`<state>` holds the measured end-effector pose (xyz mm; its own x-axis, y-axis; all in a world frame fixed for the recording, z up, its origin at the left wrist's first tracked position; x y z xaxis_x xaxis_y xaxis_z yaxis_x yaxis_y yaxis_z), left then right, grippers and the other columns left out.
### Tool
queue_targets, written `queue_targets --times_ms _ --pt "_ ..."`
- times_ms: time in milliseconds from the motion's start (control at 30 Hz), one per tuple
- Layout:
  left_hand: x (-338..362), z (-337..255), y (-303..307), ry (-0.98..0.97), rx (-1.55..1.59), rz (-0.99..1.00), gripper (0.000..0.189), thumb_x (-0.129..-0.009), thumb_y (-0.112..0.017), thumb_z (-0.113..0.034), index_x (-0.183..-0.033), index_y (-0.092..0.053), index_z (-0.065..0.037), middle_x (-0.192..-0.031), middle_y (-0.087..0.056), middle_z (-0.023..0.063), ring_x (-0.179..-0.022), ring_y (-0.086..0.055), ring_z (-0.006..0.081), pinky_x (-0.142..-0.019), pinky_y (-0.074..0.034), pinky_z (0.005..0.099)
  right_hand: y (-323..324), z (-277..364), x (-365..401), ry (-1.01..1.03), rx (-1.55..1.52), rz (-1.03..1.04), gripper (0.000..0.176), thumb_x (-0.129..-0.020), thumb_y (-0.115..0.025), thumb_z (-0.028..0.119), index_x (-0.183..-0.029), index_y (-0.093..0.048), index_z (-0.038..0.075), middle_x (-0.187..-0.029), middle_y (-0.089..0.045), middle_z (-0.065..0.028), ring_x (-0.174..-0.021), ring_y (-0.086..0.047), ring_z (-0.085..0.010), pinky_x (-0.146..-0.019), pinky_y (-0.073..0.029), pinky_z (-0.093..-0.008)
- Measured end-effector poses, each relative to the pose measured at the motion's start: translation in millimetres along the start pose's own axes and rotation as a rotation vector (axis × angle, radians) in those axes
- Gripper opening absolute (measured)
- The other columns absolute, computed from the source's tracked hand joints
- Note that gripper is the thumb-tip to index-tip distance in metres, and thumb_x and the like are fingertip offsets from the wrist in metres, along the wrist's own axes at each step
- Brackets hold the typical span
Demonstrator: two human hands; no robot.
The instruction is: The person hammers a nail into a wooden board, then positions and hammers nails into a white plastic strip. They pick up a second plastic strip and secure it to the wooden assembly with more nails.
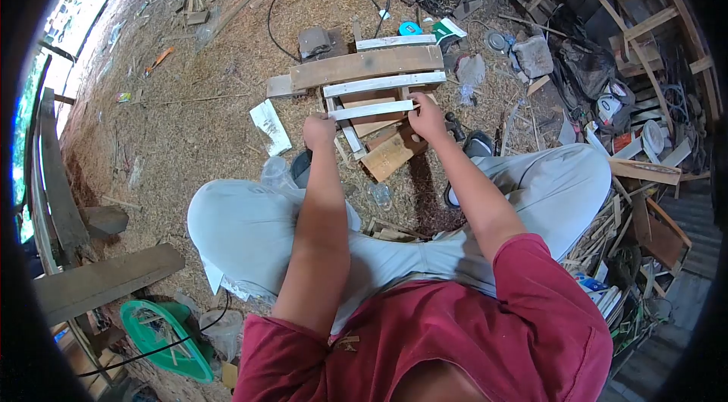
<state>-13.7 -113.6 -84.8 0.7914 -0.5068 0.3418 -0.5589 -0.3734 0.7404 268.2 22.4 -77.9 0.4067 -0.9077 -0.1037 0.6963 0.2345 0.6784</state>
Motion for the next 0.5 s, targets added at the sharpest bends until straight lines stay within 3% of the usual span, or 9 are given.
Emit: queue_targets --times_ms 233,433,500 --pt "-5.2 4.3 -4.1 0.018 0.030 0.021 0.029 -0.084 -0.083 -0.028 -0.111 -0.083 -0.016 -0.109 -0.079 0.0154 -0.105 -0.076 0.0343 -0.092 -0.059 0.0468 1.5 15.1 2.2 -0.034 0.021 -0.037 0.037 -0.093 -0.071 0.026 -0.122 -0.063 0.005 -0.115 -0.071 -0.0209 -0.107 -0.070 -0.0391 -0.092 -0.055 -0.0486" --pt "-10.8 4.4 -8.2 0.049 0.038 0.075 0.029 -0.085 -0.082 -0.029 -0.111 -0.083 -0.018 -0.112 -0.079 0.0151 -0.107 -0.075 0.0354 -0.093 -0.059 0.0481 -11.4 4.4 -3.8 -0.232 0.115 -0.133 0.044 -0.092 -0.075 0.035 -0.122 -0.066 0.004 -0.106 -0.076 -0.0177 -0.095 -0.074 -0.0373 -0.085 -0.058 -0.0458" --pt "-11.2 2.8 -7.2 0.053 0.004 0.072 0.030 -0.086 -0.081 -0.029 -0.114 -0.082 -0.018 -0.115 -0.078 0.0147 -0.108 -0.074 0.0357 -0.095 -0.059 0.0489 -5.6 19.8 -2.4 -0.389 0.027 -0.075 0.042 -0.092 -0.076 0.035 -0.119 -0.068 0.004 -0.102 -0.077 -0.0165 -0.094 -0.074 -0.0361 -0.084 -0.058 -0.0455"
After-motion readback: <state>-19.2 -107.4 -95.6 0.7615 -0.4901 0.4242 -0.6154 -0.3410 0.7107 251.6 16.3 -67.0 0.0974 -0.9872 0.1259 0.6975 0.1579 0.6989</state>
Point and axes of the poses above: each hand's wrist, its own x-axis away from the middle knuckle, its own y-axis out of the back of the hand, z = x × y, the point moved 3 cm from there along -x, towards the middle knuckle
